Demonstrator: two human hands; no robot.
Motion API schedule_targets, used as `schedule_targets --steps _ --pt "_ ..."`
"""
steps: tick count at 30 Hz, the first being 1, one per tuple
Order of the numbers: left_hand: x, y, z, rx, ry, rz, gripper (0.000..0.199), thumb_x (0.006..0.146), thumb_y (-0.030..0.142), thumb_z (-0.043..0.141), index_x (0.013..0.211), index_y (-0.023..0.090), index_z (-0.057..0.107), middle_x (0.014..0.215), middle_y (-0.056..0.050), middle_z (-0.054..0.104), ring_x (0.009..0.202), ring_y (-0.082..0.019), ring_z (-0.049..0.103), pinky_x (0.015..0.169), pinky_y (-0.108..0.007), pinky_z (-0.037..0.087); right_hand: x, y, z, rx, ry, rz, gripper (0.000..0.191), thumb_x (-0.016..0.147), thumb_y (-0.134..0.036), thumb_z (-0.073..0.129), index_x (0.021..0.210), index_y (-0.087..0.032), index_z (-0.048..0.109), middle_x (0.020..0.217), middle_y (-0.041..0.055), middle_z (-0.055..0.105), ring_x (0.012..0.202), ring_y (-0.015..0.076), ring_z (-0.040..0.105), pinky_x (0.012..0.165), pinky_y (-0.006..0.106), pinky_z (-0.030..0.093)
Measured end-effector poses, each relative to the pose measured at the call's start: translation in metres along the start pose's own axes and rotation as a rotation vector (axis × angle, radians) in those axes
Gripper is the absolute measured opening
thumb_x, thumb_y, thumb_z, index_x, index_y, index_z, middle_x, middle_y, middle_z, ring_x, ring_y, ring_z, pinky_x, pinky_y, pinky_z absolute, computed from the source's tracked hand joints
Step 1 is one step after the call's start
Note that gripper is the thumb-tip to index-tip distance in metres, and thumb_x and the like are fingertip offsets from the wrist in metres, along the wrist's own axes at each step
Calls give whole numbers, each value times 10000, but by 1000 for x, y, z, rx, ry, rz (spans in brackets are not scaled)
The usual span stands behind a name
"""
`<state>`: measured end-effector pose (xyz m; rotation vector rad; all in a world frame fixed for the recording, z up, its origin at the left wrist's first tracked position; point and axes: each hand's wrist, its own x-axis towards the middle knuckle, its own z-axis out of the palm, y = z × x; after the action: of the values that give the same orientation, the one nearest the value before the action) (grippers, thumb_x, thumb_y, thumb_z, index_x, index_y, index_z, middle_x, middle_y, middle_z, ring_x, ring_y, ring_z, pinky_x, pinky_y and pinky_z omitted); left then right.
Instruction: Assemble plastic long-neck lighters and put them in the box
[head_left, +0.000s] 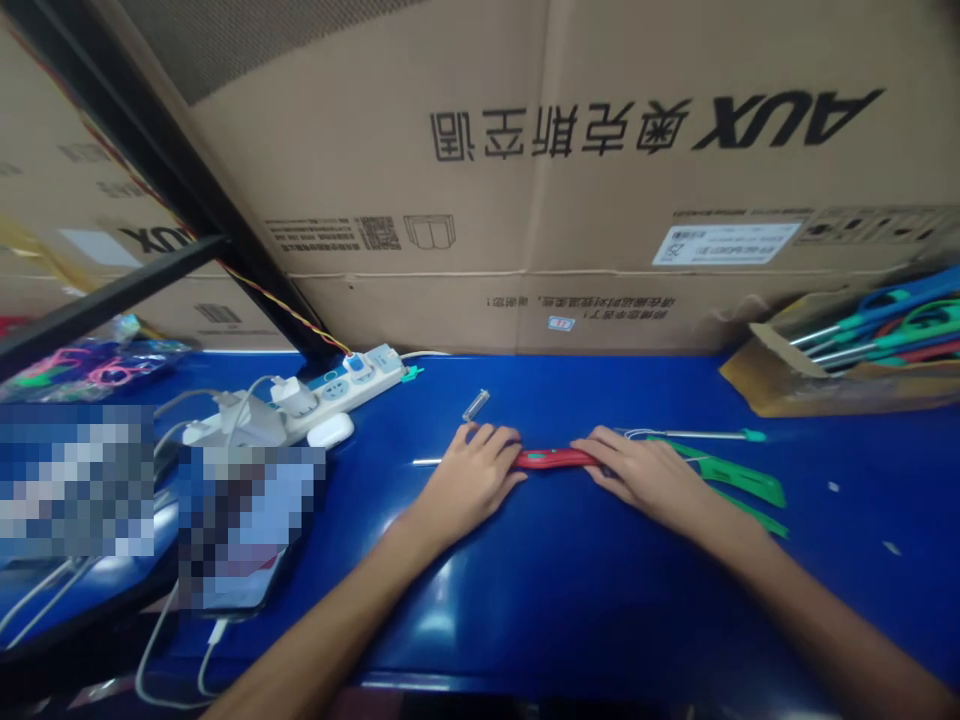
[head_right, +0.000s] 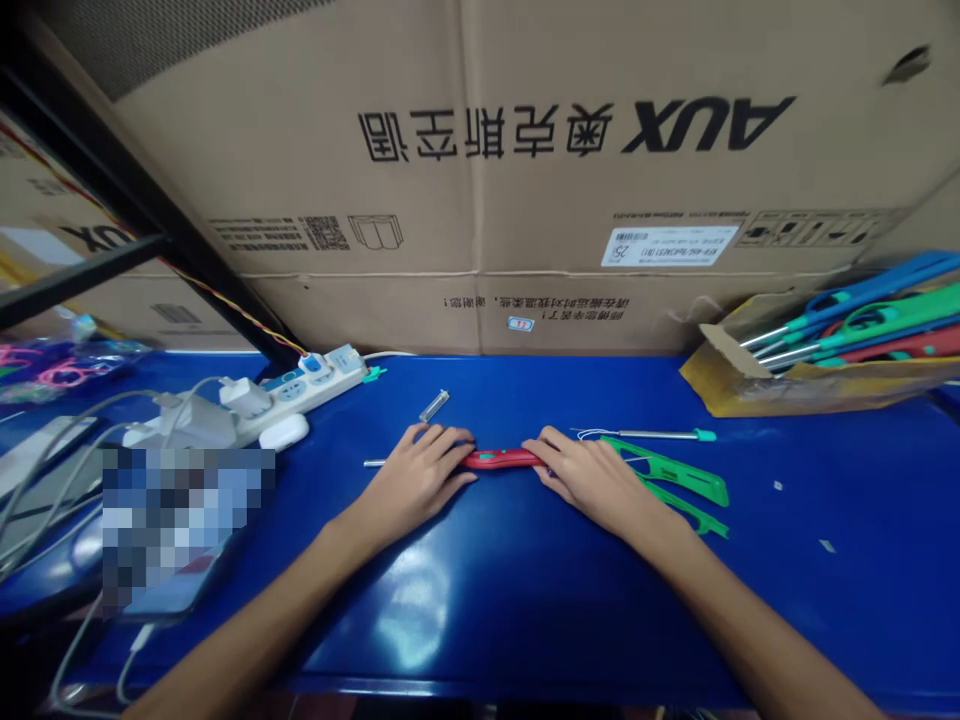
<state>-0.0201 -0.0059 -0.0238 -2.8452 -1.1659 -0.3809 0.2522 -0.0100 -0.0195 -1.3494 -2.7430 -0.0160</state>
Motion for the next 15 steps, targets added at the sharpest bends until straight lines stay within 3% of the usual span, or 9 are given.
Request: schedule_targets --steps 4,8,12,15 --pt "2 1 7 -61 40 14 246 1054 273 453 1243 200 592 1154 -50 656 1030 -216 587 943 -401 391 2 -3 -10 180 -43 16 264 1041 -352 443 1186 -227 625 1089 50 672 837 192 682 647 288 437" --pt "2 3 10 -142 97 57 269 1057 297 443 1256 198 595 1038 -39 675 950 -188 610 960 -395 383 2 -4 -20 217 -43 -7 294 1045 -375 431 1135 -231 671 1026 46 659 759 162 648 603 279 378" --pt "3 8 11 -233 129 77 337 1050 405 426 1056 181 677 857 -14 656 820 -152 612 939 -358 393 -1 -6 -28 211 -68 -5 299 1037 -362 449 1071 -214 707 926 40 658 682 152 618 566 277 325" --pt "4 10 8 -274 111 65 391 1078 359 369 955 167 687 797 -10 648 770 -135 603 933 -337 391 -2 -10 -33 275 -112 -20 270 1018 -369 495 1063 -236 726 908 34 683 736 170 650 604 273 390"
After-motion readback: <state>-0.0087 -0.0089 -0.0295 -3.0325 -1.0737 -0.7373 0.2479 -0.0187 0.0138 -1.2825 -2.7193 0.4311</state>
